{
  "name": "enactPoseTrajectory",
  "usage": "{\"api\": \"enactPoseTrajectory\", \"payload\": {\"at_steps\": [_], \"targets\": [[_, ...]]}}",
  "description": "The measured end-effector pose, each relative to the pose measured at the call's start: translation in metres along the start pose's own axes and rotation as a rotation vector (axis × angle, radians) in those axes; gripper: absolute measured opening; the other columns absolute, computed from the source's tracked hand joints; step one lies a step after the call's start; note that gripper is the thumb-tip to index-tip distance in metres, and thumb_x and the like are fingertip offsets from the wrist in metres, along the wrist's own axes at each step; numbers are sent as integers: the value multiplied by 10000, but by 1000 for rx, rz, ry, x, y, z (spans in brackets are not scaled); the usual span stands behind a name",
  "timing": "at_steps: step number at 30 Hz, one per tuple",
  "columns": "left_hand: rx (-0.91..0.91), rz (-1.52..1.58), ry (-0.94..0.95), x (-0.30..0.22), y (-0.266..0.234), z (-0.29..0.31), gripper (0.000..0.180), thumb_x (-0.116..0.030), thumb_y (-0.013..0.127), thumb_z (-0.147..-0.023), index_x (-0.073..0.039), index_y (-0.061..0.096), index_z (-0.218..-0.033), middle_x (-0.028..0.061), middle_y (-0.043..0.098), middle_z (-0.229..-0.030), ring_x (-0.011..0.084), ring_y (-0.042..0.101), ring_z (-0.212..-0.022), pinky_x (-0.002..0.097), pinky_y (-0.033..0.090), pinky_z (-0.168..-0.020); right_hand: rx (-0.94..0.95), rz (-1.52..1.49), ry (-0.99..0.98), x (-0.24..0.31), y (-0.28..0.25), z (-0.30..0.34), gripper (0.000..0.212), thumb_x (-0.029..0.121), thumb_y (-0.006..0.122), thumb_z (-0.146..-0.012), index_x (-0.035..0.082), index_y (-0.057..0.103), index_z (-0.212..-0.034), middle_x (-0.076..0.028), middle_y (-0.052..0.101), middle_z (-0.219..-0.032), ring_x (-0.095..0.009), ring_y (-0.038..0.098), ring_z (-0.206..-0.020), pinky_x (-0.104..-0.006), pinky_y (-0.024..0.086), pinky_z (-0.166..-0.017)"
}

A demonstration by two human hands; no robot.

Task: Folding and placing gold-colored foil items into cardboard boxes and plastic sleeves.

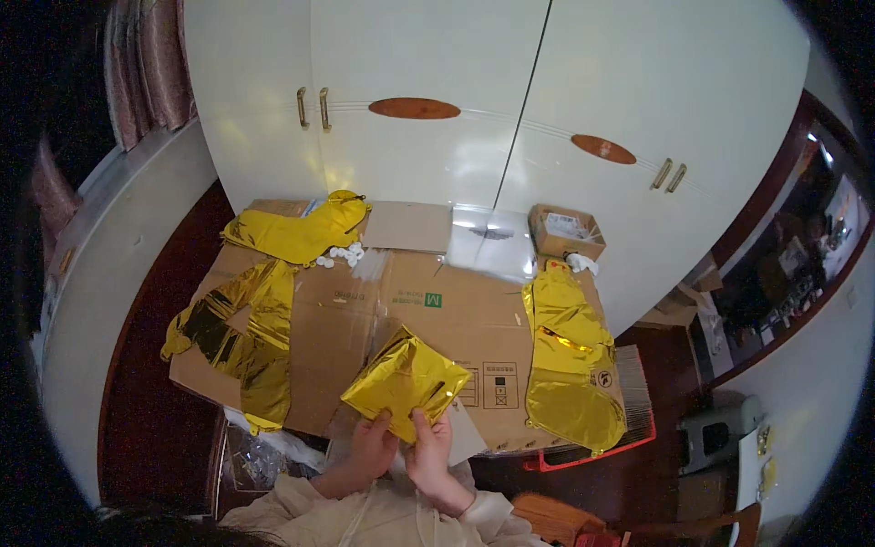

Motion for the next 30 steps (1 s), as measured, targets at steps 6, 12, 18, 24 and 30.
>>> {"api": "enactPoseTrajectory", "payload": {"at_steps": [6, 12, 18, 24, 30], "targets": [[59, -12, -238, -59, 1, -12, 277, -112, 493, -998, 3, 515, -1249, 120, 614, -1204, 261, 629, -1081, 429, 522, -951, 144, 406, -11, 1, -35, 20, 391, 59, 608, -928, 28, 491, -1300, -110, 586, -1258, -226, 557, -1179, -362, 454, -995], [217, -358, -459, -126, -37, -38, 278, -109, 520, -985, 8, 548, -1236, 121, 633, -1196, 244, 649, -1057, 402, 536, -930, 829, 1839, -739, 68, -36, 54, 432, 240, 679, -817, 110, 603, -1221, -76, 594, -1244, -257, 529, -1195, -440, 417, -1029], [296, -663, -661, -112, -33, -70, 255, -96, 548, -969, 7, 590, -1198, 103, 672, -1128, 196, 672, -995, 346, 551, -879, 948, 2005, -828, 89, -65, 34, 308, 162, 580, -805, 131, 668, -1098, 17, 655, -1173, -174, 585, -1133, -401, 429, -1017], [340, -746, -789, -86, -15, -90, 258, -87, 540, -967, 16, 586, -1199, 106, 675, -1109, 180, 673, -981, 331, 554, -858, 837, 1964, -616, 104, -80, -15, 262, 94, 599, -827, 95, 654, -1083, -37, 653, -1215, -230, 572, -1209, -453, 412, -1063], [270, -753, -800, -68, -6, -102, 249, -75, 537, -962, 32, 583, -1182, 129, 665, -1111, 210, 672, -981, 354, 557, -856, 590, 1718, -591, 110, -41, -44, 359, 144, 594, -892, 31, 584, -1233, -155, 606, -1269, -319, 531, -1248, -479, 362, -1104]]}}
Point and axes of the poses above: each hand's wrist, its own z-axis away from the middle knuckle, its own y-axis out of the palm, x = y × z, the point moved 4 cm from there along -z, towards the middle knuckle
